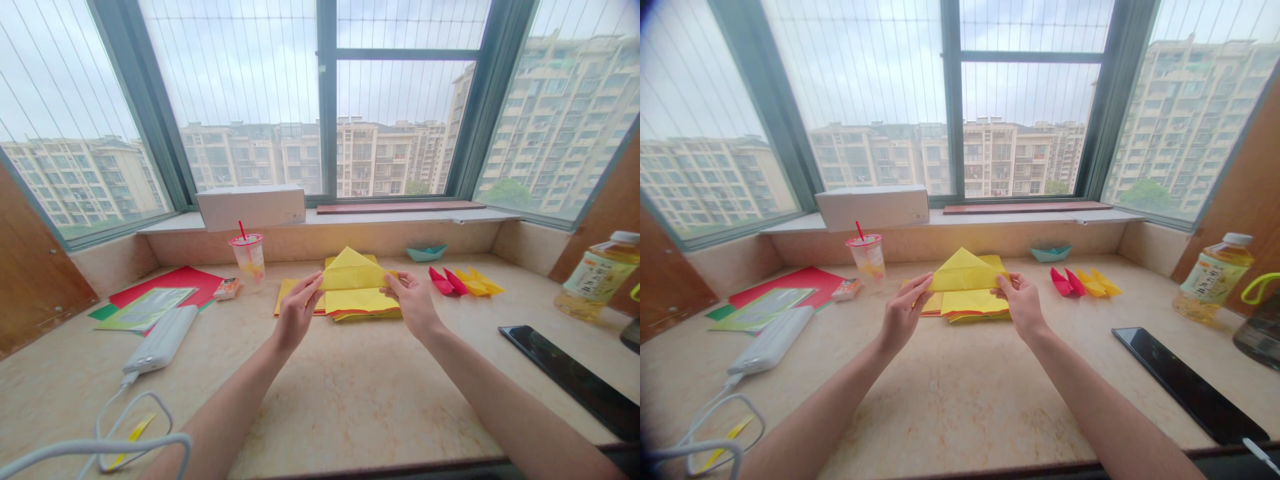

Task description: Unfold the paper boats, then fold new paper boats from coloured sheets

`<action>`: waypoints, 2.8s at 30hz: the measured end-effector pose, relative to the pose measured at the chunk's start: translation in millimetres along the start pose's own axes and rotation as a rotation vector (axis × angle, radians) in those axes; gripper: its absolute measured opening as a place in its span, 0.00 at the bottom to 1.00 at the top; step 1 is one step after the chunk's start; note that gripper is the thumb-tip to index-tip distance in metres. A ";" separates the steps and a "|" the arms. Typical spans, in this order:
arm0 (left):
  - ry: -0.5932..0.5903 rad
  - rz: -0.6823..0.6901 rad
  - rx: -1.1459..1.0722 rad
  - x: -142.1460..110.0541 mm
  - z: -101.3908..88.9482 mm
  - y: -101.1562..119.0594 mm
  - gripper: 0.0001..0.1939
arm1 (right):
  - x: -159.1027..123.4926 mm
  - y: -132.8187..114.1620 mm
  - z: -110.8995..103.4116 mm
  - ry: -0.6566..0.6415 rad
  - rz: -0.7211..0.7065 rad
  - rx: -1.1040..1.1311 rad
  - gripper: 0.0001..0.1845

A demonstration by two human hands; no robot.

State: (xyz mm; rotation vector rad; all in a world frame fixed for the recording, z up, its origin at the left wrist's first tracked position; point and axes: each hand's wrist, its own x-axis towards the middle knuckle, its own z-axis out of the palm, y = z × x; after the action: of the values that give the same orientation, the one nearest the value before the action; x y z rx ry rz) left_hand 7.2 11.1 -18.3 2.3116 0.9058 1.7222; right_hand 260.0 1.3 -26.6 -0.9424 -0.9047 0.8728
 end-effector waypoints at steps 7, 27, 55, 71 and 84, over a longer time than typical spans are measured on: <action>-0.018 -0.033 0.018 -1.6 2.7 -2.6 0.15 | 1.1 -1.3 -1.3 -0.022 -0.101 -0.141 0.29; -0.178 -0.046 0.128 -1.9 3.7 -7.0 0.14 | -5.3 2.9 -4.1 -0.092 -0.308 -0.745 0.21; -0.115 -0.420 -0.158 -7.8 12.1 -13.1 0.16 | -2.0 3.4 -4.3 -0.020 -0.291 -0.369 0.12; 0.088 -0.557 -0.407 -4.7 17.1 -17.7 0.21 | -3.4 7.5 -3.0 -0.075 -0.271 -0.316 0.15; 0.199 -0.739 -0.647 6.1 8.5 -7.1 0.23 | -6.3 1.8 3.4 -0.161 -0.251 -0.212 0.20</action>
State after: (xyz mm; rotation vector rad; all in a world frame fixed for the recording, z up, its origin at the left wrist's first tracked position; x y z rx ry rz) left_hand 13.2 22.2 -19.3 1.2067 0.8909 1.5822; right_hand 254.3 -2.9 -28.8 -0.9241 -1.2448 0.6527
